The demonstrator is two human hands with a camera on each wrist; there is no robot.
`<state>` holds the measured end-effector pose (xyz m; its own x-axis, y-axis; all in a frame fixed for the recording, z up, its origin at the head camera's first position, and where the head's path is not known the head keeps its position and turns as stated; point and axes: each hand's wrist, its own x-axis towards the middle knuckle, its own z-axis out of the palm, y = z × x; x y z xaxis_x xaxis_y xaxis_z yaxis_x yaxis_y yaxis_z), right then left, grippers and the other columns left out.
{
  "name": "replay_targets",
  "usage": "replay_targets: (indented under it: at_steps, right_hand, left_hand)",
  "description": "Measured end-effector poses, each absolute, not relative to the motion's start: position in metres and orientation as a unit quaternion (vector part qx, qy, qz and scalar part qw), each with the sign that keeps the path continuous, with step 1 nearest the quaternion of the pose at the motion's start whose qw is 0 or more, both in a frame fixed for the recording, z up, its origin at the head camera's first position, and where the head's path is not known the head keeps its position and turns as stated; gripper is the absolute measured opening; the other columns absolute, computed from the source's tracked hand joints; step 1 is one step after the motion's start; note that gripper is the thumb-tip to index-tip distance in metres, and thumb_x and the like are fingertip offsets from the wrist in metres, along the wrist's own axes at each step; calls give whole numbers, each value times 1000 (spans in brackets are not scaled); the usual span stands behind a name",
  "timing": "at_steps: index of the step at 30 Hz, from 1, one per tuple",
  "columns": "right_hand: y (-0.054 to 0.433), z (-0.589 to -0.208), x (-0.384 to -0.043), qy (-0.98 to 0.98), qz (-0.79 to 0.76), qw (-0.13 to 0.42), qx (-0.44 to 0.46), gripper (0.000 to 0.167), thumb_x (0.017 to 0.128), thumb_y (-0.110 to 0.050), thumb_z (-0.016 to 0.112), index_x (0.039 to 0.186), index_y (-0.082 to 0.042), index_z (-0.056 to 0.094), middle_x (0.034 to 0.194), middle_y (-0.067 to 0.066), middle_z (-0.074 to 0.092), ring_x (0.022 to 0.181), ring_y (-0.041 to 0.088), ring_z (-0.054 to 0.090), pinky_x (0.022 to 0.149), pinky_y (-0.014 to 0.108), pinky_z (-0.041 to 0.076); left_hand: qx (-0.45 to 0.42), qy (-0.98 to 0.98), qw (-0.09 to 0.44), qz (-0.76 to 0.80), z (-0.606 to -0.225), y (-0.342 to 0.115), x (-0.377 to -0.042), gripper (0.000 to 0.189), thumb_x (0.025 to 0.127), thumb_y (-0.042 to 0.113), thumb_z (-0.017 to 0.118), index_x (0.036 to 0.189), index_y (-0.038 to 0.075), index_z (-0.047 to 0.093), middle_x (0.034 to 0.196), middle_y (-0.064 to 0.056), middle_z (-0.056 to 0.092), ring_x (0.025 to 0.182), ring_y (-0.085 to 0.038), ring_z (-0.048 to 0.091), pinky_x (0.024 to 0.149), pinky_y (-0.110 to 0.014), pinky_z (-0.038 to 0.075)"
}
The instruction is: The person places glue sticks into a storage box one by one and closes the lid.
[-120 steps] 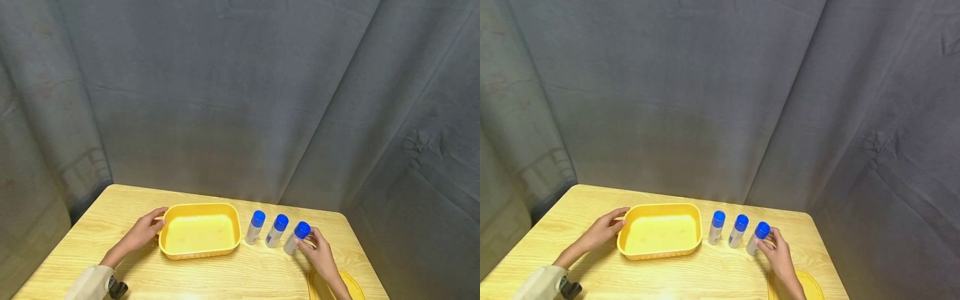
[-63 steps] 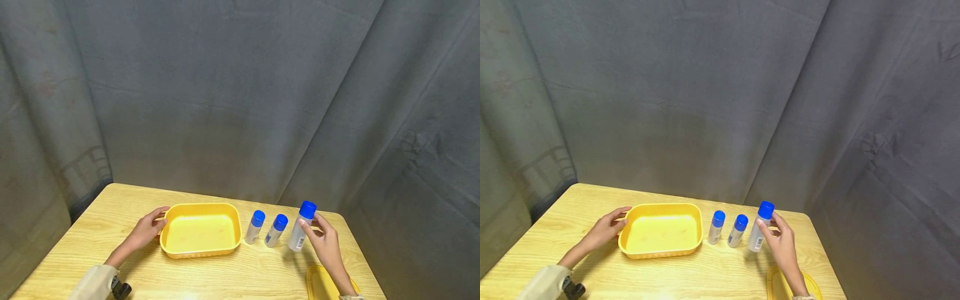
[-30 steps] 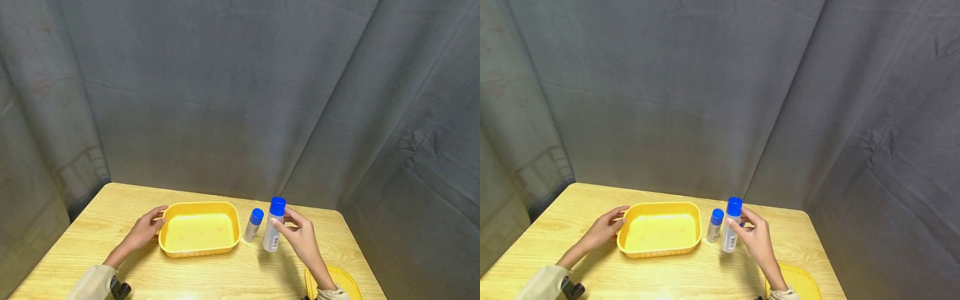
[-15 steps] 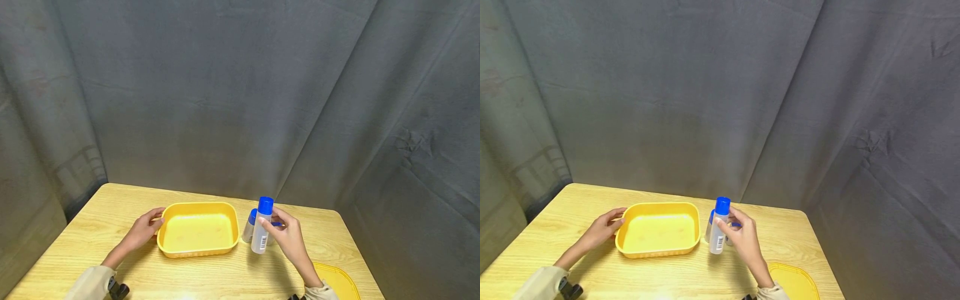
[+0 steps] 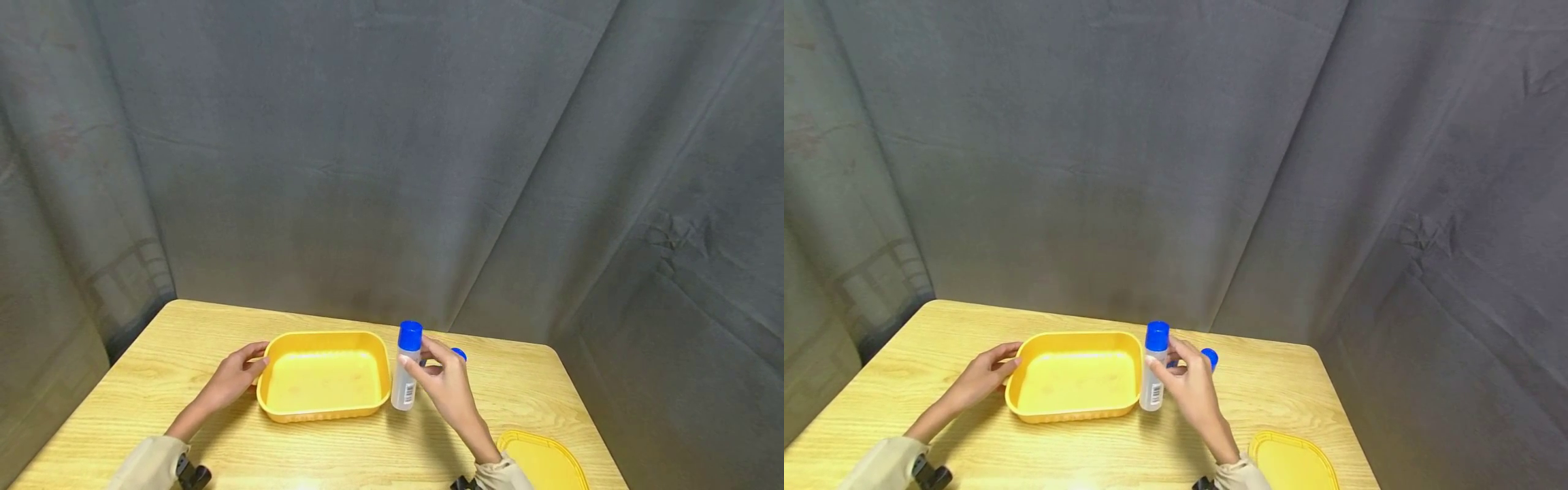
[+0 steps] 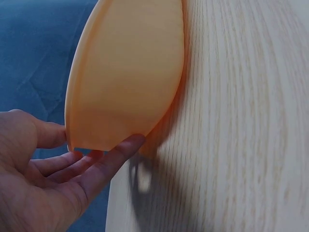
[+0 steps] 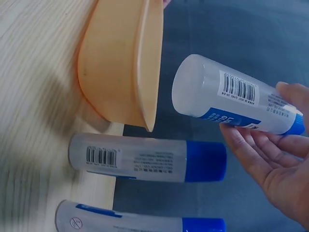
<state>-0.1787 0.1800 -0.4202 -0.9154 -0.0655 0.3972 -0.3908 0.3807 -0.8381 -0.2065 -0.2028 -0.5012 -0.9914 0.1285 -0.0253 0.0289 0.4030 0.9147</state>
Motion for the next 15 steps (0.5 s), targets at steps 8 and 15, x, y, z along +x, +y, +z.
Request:
replay_targets:
  at_steps: [8, 15]
  right_hand:
    - [165, -429, -184, -832, 497, 171, 179, 45, 89, -11, 84, 132, -4, 72, 106, 5, 73, 96, 19, 71, 78, 31, 63]
    - [154, -436, -188, -848, 428, 174, 260, 46, 92, -17, 83, 133, 0, 70, 111, 4, 71, 96, 17, 71, 79, 30, 63]
  left_hand:
    - [51, 834, 44, 547, -503, -205, -206, 52, 111, 16, 54, 152, -13, 40, 148, -41, 46, 123, -50, 62, 71, -34, 63]
    - [45, 832, 48, 551, -506, -204, -207, 52, 111, 17, 54, 152, -12, 42, 149, -39, 47, 124, -49, 63, 71, -34, 63]
